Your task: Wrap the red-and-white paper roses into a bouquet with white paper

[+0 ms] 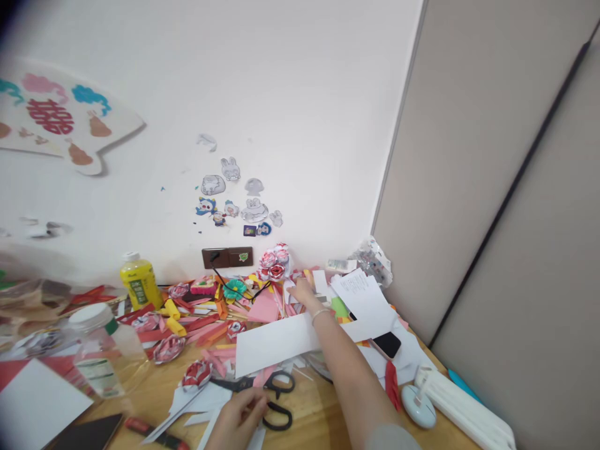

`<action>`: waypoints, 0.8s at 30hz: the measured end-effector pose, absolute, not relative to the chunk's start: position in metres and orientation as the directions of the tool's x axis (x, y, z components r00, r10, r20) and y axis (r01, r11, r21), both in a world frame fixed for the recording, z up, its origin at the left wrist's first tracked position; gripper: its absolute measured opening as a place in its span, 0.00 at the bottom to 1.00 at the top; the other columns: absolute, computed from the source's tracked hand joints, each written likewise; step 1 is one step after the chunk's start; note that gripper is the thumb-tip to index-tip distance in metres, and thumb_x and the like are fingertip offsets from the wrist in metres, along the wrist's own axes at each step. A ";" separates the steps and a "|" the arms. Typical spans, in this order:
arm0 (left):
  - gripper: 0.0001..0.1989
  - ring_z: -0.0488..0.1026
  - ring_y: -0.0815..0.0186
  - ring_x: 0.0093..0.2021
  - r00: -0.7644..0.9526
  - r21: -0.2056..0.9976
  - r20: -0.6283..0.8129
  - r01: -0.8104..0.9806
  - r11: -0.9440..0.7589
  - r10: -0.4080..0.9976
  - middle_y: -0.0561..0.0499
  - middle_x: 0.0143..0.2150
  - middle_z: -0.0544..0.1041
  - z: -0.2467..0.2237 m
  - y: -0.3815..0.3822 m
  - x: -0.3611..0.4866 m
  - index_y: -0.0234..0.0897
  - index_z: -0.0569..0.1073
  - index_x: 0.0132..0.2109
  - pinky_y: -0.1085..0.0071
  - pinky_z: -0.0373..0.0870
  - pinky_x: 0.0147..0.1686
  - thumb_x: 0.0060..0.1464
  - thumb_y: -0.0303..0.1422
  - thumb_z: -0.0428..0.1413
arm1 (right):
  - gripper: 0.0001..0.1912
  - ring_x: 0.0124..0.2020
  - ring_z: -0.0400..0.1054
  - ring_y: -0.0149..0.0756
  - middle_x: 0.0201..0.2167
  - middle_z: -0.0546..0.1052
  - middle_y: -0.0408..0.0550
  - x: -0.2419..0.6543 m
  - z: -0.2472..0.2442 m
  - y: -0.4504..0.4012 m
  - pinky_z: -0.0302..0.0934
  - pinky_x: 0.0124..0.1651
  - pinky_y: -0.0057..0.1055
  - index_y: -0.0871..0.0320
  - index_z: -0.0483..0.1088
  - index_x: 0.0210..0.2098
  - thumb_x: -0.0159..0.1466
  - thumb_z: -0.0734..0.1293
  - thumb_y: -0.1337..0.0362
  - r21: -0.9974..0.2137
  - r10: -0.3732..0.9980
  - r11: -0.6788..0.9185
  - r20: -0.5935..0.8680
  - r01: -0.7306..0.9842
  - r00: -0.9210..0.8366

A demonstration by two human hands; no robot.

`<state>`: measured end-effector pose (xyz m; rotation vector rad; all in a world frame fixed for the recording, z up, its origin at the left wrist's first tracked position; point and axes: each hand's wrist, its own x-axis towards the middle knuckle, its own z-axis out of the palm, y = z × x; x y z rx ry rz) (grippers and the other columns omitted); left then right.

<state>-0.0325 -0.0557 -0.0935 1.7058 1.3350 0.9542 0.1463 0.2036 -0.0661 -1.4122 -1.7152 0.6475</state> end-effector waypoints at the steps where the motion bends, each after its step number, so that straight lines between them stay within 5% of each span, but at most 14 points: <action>1: 0.13 0.70 0.61 0.32 0.172 0.894 0.106 0.416 -0.169 0.979 0.48 0.29 0.76 -0.092 -0.057 -0.033 0.36 0.74 0.31 0.71 0.63 0.32 0.52 0.38 0.48 | 0.15 0.44 0.67 0.38 0.48 0.69 0.50 0.145 -0.067 0.204 0.65 0.44 0.41 0.59 0.64 0.49 0.64 0.62 0.61 -0.805 0.965 0.245 0.256 0.541 -0.056; 13: 0.13 0.71 0.61 0.32 0.160 0.891 0.118 0.419 -0.176 0.980 0.48 0.28 0.76 -0.092 -0.057 -0.032 0.37 0.74 0.29 0.71 0.64 0.32 0.51 0.38 0.48 | 0.16 0.43 0.67 0.38 0.47 0.69 0.50 0.104 -0.087 0.204 0.65 0.44 0.41 0.60 0.64 0.49 0.64 0.62 0.61 -0.940 0.964 0.264 0.261 0.214 -0.042; 24: 0.13 0.71 0.60 0.33 0.170 0.891 0.083 0.429 -0.150 0.982 0.47 0.30 0.76 -0.097 -0.054 -0.033 0.34 0.74 0.31 0.69 0.64 0.34 0.51 0.36 0.47 | 0.15 0.43 0.67 0.38 0.47 0.69 0.50 0.115 -0.080 0.213 0.65 0.44 0.41 0.60 0.64 0.49 0.64 0.62 0.61 -0.954 0.974 0.220 0.204 0.206 -0.096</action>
